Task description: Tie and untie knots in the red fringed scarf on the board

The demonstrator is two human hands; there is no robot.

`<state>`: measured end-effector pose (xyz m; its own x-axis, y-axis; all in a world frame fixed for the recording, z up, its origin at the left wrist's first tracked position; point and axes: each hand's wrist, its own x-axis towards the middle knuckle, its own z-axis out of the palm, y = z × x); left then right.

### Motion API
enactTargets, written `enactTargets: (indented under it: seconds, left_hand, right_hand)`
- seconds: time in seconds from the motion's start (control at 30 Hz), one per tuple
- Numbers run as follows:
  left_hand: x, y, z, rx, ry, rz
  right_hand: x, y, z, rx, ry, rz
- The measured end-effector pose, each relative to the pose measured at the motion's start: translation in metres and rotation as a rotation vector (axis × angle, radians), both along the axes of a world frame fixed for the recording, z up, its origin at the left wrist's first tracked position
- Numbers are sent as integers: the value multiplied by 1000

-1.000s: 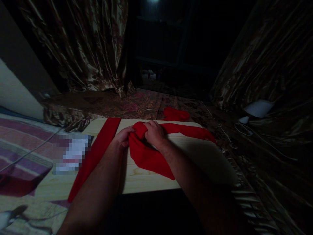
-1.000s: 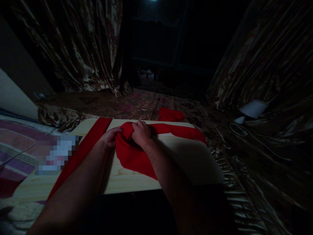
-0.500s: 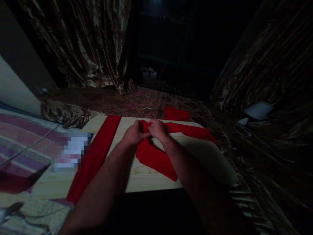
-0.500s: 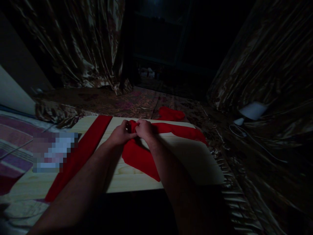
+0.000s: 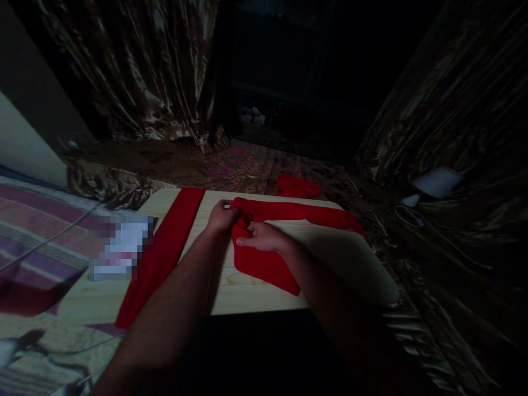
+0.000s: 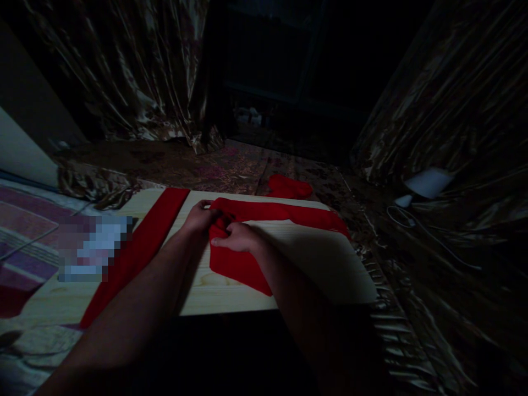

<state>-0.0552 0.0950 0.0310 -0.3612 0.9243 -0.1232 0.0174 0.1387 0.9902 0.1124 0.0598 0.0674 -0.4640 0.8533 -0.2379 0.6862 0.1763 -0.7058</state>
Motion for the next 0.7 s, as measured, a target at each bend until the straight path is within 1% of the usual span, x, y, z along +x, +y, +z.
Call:
enactTargets:
  seconds: [0.1, 0.17, 0.23, 0.3, 0.37, 0.4, 0.43, 0.47, 0.57, 0.63, 0.67, 0.7]
  left_hand:
    - [1, 0, -1, 15, -73, 31]
    - [2, 0, -1, 24, -115, 52]
    - [3, 0, 0, 28, -170, 74]
    - [4, 1, 1, 32, -226, 92]
    - [4, 2, 2, 33, -280, 94]
    - [4, 2, 2, 30, -297, 89]
    - [4, 3, 2, 28, -305, 84]
    - [4, 3, 2, 26, -303, 84]
    - [5, 2, 2, 27, -234, 105]
    - [6, 1, 2, 36, -186, 113]
    - [7, 1, 2, 42, -171, 110]
    - [7, 0, 1, 46, -165, 108]
  right_hand:
    - [5, -14, 13, 24, -155, 87]
    - [8, -23, 25, 102, -267, 130]
    - [12, -30, 37, 272, -408, 140]
    - [16, -38, 47, 494, -544, 86]
    - [19, -48, 51, 662, -607, 5]
    - [21, -54, 50, 702, -611, -16]
    - [22, -60, 48, 709, -607, -4]
    - [24, -68, 46, 688, -603, 42]
    - [32, -86, 39, 544, -577, 259]
    - [39, -88, 41, 415, -493, 374]
    - [42, -86, 43, 362, -439, 393]
    - [45, -81, 46, 333, -395, 372]
